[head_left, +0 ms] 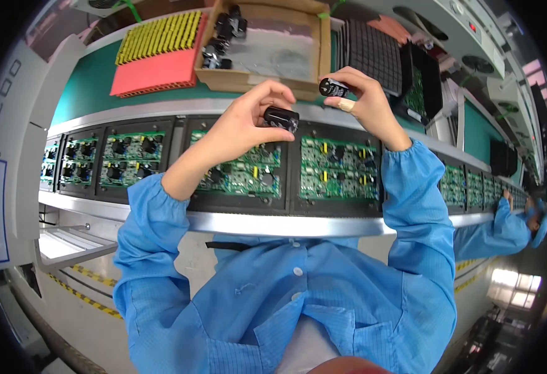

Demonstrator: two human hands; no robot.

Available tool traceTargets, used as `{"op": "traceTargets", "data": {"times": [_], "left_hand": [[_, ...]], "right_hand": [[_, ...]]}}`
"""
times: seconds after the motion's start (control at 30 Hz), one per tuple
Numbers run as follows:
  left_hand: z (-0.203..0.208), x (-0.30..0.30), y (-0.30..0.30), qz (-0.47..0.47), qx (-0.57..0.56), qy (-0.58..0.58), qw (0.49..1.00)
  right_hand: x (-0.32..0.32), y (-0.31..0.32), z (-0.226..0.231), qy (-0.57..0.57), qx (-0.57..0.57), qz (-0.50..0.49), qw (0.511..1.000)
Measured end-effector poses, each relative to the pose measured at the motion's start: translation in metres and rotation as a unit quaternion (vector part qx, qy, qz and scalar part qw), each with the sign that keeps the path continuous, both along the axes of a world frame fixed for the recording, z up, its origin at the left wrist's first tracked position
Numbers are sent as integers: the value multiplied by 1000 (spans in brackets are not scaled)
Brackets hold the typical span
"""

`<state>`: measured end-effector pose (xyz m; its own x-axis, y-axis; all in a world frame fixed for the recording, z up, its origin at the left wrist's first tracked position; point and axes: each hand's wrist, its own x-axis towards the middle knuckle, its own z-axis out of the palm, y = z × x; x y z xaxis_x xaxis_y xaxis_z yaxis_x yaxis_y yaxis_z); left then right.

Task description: The recorder is manually placing electronic components into designated slots on several printed circuit boards as they move along an assembly line.

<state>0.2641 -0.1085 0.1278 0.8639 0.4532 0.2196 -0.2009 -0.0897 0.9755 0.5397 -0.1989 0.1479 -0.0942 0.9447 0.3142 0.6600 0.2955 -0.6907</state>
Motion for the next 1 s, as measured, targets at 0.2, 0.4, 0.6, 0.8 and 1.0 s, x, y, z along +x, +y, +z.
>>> {"op": "traceTargets", "data": {"times": [0.2,0.4,0.6,0.8,1.0], "left_hand": [[-37,46,-57,10,52,113,992],[-58,77,-91,0,159,135,978],[-59,86,-105,-14,230,178,957],[-87,86,-112,-21,374,144,916],[-95,88,-117,-24,386,178,905]], "right_hand": [[21,-92,-32,126,-72,-108,984],[40,-171,-57,35,-118,-156,980],[46,-212,-73,31,-137,-163,977],[50,-212,-85,-9,-161,-143,977],[43,-208,-94,-33,-167,-150,974]]}}
